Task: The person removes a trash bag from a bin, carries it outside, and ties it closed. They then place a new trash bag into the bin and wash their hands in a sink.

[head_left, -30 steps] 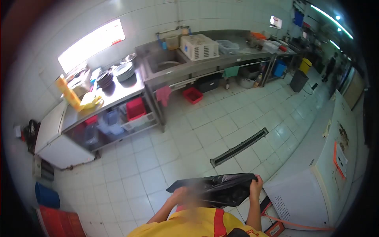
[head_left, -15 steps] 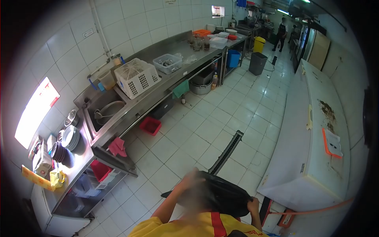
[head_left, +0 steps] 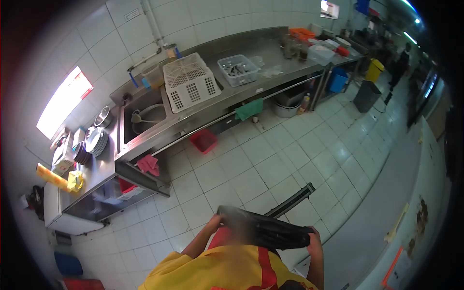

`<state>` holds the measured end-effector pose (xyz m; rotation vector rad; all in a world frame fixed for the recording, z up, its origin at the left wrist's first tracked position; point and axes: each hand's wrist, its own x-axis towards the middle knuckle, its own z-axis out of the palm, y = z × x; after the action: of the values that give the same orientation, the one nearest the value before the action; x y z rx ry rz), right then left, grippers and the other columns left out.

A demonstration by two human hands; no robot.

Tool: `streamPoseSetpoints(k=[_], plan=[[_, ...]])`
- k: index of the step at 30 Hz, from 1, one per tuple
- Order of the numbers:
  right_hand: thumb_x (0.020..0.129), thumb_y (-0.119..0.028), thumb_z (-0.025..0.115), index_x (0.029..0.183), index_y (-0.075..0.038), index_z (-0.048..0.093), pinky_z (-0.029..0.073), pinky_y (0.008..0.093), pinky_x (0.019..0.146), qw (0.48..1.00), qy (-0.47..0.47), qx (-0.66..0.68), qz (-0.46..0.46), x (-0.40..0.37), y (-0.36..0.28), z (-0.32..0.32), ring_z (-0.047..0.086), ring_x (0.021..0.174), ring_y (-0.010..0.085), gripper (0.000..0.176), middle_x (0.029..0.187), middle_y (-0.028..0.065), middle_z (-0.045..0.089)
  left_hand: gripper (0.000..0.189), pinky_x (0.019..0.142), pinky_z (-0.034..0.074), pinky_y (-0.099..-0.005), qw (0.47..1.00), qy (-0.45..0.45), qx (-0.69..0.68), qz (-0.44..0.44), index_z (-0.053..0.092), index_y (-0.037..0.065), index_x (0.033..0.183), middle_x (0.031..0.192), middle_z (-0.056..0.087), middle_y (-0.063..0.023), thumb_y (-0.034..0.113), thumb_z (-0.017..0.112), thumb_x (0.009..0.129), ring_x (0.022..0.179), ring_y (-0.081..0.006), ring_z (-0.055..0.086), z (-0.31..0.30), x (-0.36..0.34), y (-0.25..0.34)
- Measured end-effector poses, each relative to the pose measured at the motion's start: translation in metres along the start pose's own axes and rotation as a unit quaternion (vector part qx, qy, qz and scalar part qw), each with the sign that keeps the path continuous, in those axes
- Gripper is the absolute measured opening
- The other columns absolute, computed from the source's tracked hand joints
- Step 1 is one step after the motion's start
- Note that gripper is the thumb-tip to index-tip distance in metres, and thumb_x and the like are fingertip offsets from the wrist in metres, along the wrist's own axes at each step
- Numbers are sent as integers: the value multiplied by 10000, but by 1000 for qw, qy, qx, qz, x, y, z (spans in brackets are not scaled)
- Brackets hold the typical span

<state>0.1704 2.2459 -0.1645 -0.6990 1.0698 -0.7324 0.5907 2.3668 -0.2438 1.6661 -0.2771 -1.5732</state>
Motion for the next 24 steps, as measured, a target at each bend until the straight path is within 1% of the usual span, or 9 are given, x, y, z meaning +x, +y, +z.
streamPoseSetpoints(k=[6, 10, 12, 14, 16, 18, 20, 22, 24], plan=[[734, -21, 578, 916, -38, 556, 441, 237, 672, 938, -168, -287, 102, 78, -47, 28, 552, 709, 116, 183, 807, 43, 581, 323, 715, 488, -437, 971, 221, -87, 26, 440, 20, 981, 891, 557, -141, 123, 583, 711, 888, -278, 552, -59, 46, 55], [759, -152, 582, 925, 17, 578, 453, 314, 616, 837, 77, -536, 83, 126, -27, 3, 574, 679, 178, 238, 800, 98, 607, 217, 729, 477, -442, 884, 157, -436, -59, 449, 22, 946, 896, 547, -138, 149, 528, 790, 911, -276, 541, -94, 119, 72], [760, -191, 571, 881, 39, 586, 463, 347, 619, 907, 221, -318, 166, 140, -40, 12, 590, 674, 215, 261, 782, 125, 612, 150, 726, 465, -426, 877, 57, -477, 13, 456, 26, 872, 893, 538, -126, 175, 436, 857, 882, -268, 538, -116, 203, 62], [765, -195, 552, 842, 51, 594, 461, 349, 615, 959, 244, 114, 83, 163, -30, 3, 590, 670, 216, 261, 764, 126, 612, 239, 737, 443, -388, 939, 64, -337, 21, 497, 14, 946, 882, 541, -122, 224, 420, 864, 832, -244, 522, -98, 245, 94], [796, -159, 488, 879, 52, 565, 469, 325, 635, 923, 349, 156, 36, 178, -74, 33, 589, 713, 223, 240, 773, 117, 606, 382, 796, 418, -427, 983, 163, 70, 37, 498, 24, 1020, 934, 550, -161, 359, 470, 839, 910, -273, 515, -46, 270, 159], [789, -157, 491, 873, 44, 571, 461, 312, 637, 917, 391, 81, -11, 197, -111, 52, 582, 703, 212, 232, 770, 106, 604, 546, 851, 382, -459, 848, 156, 498, 90, 484, 51, 1101, 1025, 530, -218, 492, 518, 780, 994, -328, 493, 32, 238, 262], [783, -155, 493, 867, 36, 577, 454, 299, 640, 903, 429, 4, -33, 205, -141, 79, 574, 692, 200, 225, 767, 94, 603, 634, 890, 352, -468, 599, 142, 685, 390, 443, 87, 1195, 1124, 488, -241, 541, 515, 760, 1062, -370, 455, 85, 227, 313], [770, -160, 499, 853, 24, 590, 439, 277, 642, 907, 406, -111, -19, 215, -169, 106, 559, 685, 174, 221, 784, 80, 602, 669, 888, 359, -446, 637, -189, 542, 515, 411, 125, 1244, 1174, 464, -220, 541, 545, 737, 1063, -366, 458, 127, 252, 349], [732, -162, 532, 846, 50, 596, 432, 273, 596, 905, 418, -56, -49, 235, -173, 104, 554, 655, 150, 250, 713, 80, 593, 573, 865, 382, -406, 665, -415, 525, 331, 481, 99, 1175, 1131, 508, -202, 488, 540, 759, 1032, -349, 487, 174, 236, 378]])
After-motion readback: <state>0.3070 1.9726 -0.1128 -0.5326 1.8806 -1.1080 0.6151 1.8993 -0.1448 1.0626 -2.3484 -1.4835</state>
